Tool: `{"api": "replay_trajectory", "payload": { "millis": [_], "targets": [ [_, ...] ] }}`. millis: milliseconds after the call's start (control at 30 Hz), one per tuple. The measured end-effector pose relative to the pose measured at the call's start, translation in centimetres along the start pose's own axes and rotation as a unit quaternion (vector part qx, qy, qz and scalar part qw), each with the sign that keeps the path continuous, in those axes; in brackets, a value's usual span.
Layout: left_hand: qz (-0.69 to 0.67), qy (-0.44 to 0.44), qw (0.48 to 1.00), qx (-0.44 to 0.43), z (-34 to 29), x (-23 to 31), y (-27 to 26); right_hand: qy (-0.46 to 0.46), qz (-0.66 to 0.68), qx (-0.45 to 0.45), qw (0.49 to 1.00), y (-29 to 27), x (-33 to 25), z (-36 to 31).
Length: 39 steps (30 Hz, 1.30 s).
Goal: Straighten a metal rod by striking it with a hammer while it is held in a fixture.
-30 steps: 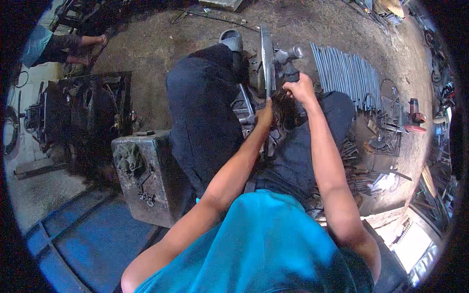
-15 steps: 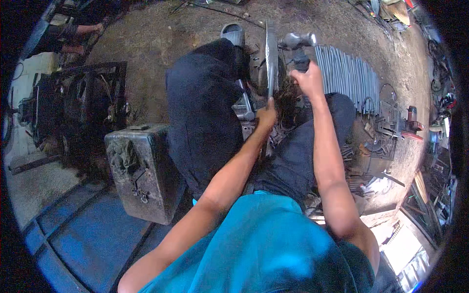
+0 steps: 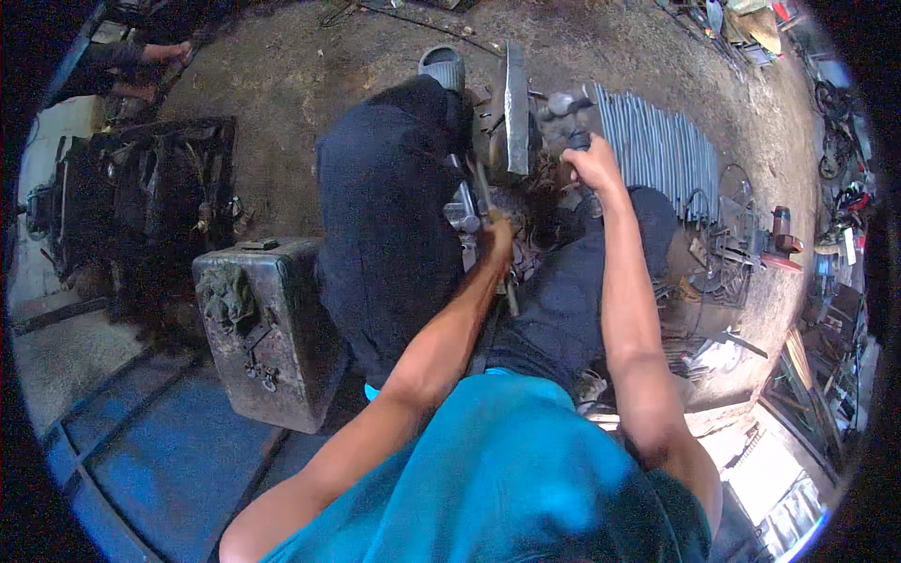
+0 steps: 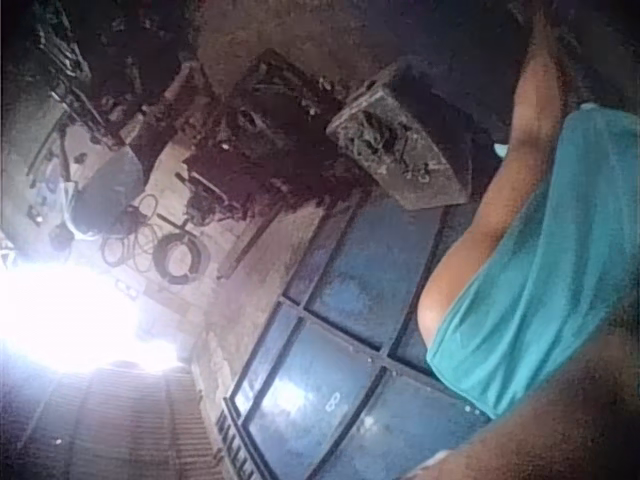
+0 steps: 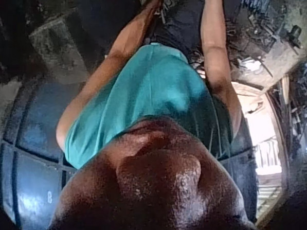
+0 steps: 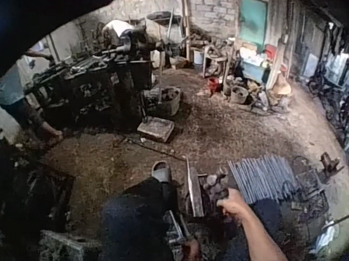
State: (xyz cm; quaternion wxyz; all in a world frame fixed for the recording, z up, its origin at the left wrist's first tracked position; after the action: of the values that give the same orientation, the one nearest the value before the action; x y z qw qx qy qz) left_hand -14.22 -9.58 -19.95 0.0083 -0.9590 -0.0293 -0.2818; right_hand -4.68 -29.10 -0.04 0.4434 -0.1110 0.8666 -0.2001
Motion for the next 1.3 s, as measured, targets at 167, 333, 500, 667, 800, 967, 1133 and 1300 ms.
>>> {"api": "replay_trajectory", "payload": {
  "millis": [167, 333, 500, 667, 800, 967, 1133, 1300],
  "targets": [
    [0.16, 0.122, 0.978, -0.05, -8.3, 9.2, 1.9, -0.12, 0.172, 0.057, 0.976, -4.3, -3.1, -3.2],
    [0.221, 0.13, 0.963, -0.089, -9.9, 11.3, 0.3, -0.185, 0.092, 0.104, 0.973, -4.0, -6.9, -2.7],
    [0.235, 0.118, 0.961, -0.081, -7.6, 9.8, 1.0, -0.128, -0.116, 0.101, 0.98, 0.1, -1.3, 0.7],
    [0.22, 0.074, 0.964, -0.127, -8.0, 10.1, 0.7, -0.076, -0.072, 0.064, 0.992, 0.0, -1.4, 1.4],
    [0.256, 0.125, 0.957, -0.055, -7.5, 9.0, -0.3, -0.209, -0.034, 0.156, 0.965, -3.3, -7.3, -1.8],
    [0.267, 0.168, 0.945, -0.084, -8.2, 10.6, 0.2, -0.3, 0.009, 0.263, 0.917, -1.9, -6.2, -1.7],
    [0.326, 0.153, 0.93, -0.068, -6.4, 8.8, 0.2, -0.125, -0.19, 0.064, 0.972, 0.9, -1.4, 1.0],
    [0.321, 0.128, 0.933, -0.104, -5.7, 9.2, -0.3, -0.207, -0.089, 0.15, 0.963, -0.8, -7.1, -2.0]
  ]
}}
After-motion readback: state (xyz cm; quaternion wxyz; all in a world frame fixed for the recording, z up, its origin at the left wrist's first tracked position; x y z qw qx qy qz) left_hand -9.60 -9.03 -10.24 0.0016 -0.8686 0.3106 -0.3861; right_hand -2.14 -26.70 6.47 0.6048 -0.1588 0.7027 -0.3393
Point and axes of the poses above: each hand's wrist, its own z-axis towards the middle knuckle, its own y-axis out of the palm, x = y × z, the point moved 4 cm from there along z, towards the middle knuckle, and after that the axes turned 8 degrees about -x, right-handed, at the moved point
